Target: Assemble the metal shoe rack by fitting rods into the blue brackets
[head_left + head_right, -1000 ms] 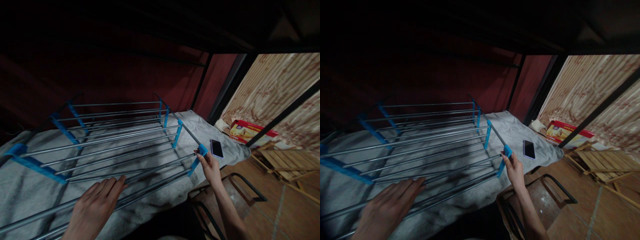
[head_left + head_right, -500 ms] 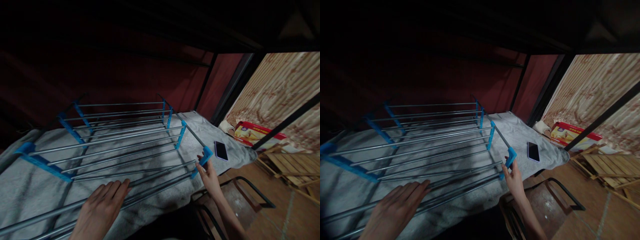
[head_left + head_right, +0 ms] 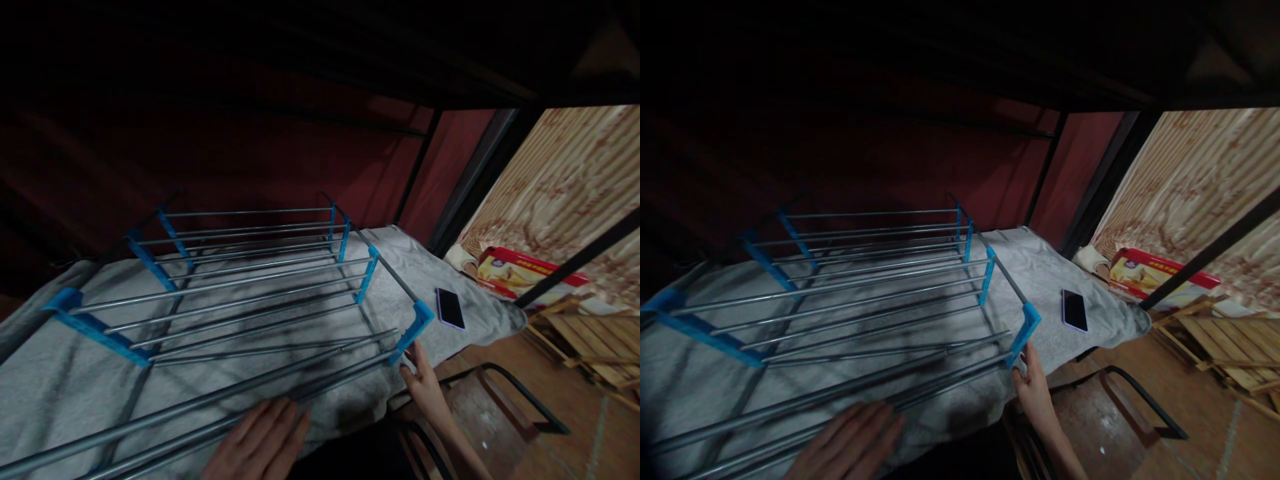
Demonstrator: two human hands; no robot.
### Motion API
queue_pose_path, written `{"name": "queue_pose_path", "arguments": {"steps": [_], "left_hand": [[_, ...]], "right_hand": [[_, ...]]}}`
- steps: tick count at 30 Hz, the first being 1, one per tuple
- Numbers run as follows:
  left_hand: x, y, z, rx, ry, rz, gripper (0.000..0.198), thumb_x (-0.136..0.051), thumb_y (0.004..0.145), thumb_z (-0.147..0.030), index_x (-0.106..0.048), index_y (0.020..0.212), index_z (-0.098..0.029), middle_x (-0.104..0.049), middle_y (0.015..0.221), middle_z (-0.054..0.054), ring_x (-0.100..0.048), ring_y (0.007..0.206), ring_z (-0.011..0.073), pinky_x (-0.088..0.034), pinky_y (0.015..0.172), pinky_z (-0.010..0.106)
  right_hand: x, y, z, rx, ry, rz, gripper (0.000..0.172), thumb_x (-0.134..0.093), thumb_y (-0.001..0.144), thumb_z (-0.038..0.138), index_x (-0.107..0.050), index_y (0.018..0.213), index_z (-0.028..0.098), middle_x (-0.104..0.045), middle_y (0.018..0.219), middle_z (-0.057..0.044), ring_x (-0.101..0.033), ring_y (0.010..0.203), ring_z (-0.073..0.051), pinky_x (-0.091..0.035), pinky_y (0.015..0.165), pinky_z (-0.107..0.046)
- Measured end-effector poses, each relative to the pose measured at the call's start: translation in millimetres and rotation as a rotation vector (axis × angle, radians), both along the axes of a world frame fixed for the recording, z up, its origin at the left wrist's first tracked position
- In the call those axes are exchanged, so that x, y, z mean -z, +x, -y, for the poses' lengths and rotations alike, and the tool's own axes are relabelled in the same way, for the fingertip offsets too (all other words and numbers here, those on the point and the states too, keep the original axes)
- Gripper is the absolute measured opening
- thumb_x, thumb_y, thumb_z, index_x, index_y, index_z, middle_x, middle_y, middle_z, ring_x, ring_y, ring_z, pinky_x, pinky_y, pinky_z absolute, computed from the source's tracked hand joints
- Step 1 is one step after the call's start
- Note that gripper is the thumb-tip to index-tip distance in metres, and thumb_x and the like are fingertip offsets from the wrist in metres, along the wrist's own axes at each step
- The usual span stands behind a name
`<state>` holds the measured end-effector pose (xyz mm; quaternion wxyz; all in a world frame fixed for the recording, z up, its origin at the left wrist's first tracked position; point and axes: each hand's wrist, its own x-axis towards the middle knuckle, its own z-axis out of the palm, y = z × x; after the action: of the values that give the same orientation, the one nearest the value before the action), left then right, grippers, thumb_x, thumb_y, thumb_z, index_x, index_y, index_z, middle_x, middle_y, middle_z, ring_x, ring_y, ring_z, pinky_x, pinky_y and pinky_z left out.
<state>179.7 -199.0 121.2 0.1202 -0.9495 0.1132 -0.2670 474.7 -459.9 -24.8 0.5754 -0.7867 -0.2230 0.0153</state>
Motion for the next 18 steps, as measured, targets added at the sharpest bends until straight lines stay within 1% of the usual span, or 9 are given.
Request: {"name": "queue_pose_path", "arguments": {"steps": [1, 3, 5, 7, 9, 10, 13, 16, 18], "left_hand": [[9.4, 0.4, 3.0, 0.024, 0.023, -0.050, 0.055, -0.036, 0.087, -0.006, -0.057, 0.132, -0.028, -0.066, 0.127, -0.002, -0.055, 0.118, 0.0162, -0.037, 0.105, 0.029], [30.3, 4.0, 4.5, -0.042, -0.017, -0.137, 0.050, -0.040, 0.091, -0.011, -0.054, 0.136, -0.028, -0.065, 0.129, -0.002, -0.057, 0.117, 0.0164, -0.043, 0.101, 0.029], [48.9, 9.9, 1.0, -0.202, -0.152, -0.236, 0.045, -0.044, 0.095, -0.021, -0.050, 0.139, -0.029, -0.064, 0.132, 0.001, -0.059, 0.118, 0.0194, -0.048, 0.099, 0.033], [60.3, 16.2, -4.9, -0.362, -0.331, -0.345, 0.045, -0.044, 0.098, -0.028, -0.046, 0.142, -0.031, -0.063, 0.133, 0.004, -0.060, 0.118, 0.0218, -0.049, 0.100, 0.039], [62.8, 21.6, -11.7, -0.451, -0.509, -0.459, 0.044, -0.042, 0.099, -0.032, -0.046, 0.143, -0.033, -0.061, 0.136, 0.005, -0.059, 0.121, 0.0227, -0.048, 0.102, 0.042], [61.4, 24.1, -15.4, -0.461, -0.589, -0.507, 0.043, -0.042, 0.100, -0.035, -0.047, 0.142, -0.032, -0.059, 0.138, 0.006, -0.057, 0.124, 0.0232, -0.047, 0.104, 0.042], [52.2, 32.7, -28.1, -0.397, -0.758, -0.588, 0.046, -0.039, 0.099, -0.048, -0.049, 0.141, -0.030, -0.050, 0.147, 0.005, -0.047, 0.135, 0.0235, -0.042, 0.111, 0.041], [44.8, 47.8, -42.3, -0.326, -0.787, -0.607, 0.051, -0.034, 0.099, -0.051, -0.041, 0.146, -0.032, -0.042, 0.153, 0.003, -0.038, 0.141, 0.0213, -0.034, 0.116, 0.041], [45.4, 63.2, -51.2, -0.324, -0.764, -0.592, 0.050, -0.034, 0.100, -0.047, -0.037, 0.148, -0.031, -0.041, 0.154, 0.003, -0.036, 0.142, 0.0210, -0.031, 0.118, 0.042]], "right_hand": [[6.0, 3.7, 0.5, 0.008, 0.004, -0.016, 0.066, -0.055, 0.079, 0.036, -0.044, 0.143, 0.023, -0.053, 0.140, -0.012, -0.057, 0.121, -0.031, -0.044, 0.105, -0.052], [12.6, 12.1, 0.0, -0.009, 0.005, -0.035, 0.057, -0.055, 0.076, 0.036, -0.057, 0.132, 0.021, -0.061, 0.131, -0.012, -0.059, 0.118, -0.032, -0.044, 0.104, -0.052], [13.8, 21.1, -1.3, -0.037, -0.021, -0.045, 0.047, -0.056, 0.075, 0.037, -0.066, 0.117, 0.020, -0.066, 0.122, -0.013, -0.060, 0.117, -0.033, -0.043, 0.105, -0.052], [13.7, 30.1, -2.0, -0.039, -0.074, -0.055, 0.040, -0.056, 0.074, 0.040, -0.071, 0.105, 0.020, -0.070, 0.114, -0.012, -0.061, 0.113, -0.033, -0.042, 0.106, -0.052], [15.7, 39.2, -1.4, -0.047, -0.122, -0.067, 0.037, -0.054, 0.073, 0.042, -0.074, 0.096, 0.021, -0.072, 0.107, -0.012, -0.063, 0.110, -0.034, -0.042, 0.105, -0.052], [17.9, 44.0, -0.6, -0.062, -0.137, -0.073, 0.036, -0.054, 0.073, 0.044, -0.075, 0.092, 0.021, -0.073, 0.103, -0.012, -0.064, 0.109, -0.034, -0.043, 0.105, -0.052], [27.1, 59.2, 1.1, -0.127, -0.144, -0.087, 0.033, -0.056, 0.073, 0.046, -0.076, 0.084, 0.022, -0.074, 0.098, -0.011, -0.065, 0.107, -0.035, -0.046, 0.102, -0.051], [33.1, 74.3, -2.7, -0.186, -0.155, -0.088, 0.030, -0.058, 0.072, 0.046, -0.075, 0.079, 0.022, -0.075, 0.092, -0.011, -0.068, 0.098, -0.035, -0.049, 0.099, -0.050], [32.9, 82.0, -9.6, -0.193, -0.163, -0.102, 0.032, -0.060, 0.072, 0.048, -0.074, 0.085, 0.021, -0.075, 0.093, -0.011, -0.069, 0.094, -0.035, -0.051, 0.095, -0.050]]}}
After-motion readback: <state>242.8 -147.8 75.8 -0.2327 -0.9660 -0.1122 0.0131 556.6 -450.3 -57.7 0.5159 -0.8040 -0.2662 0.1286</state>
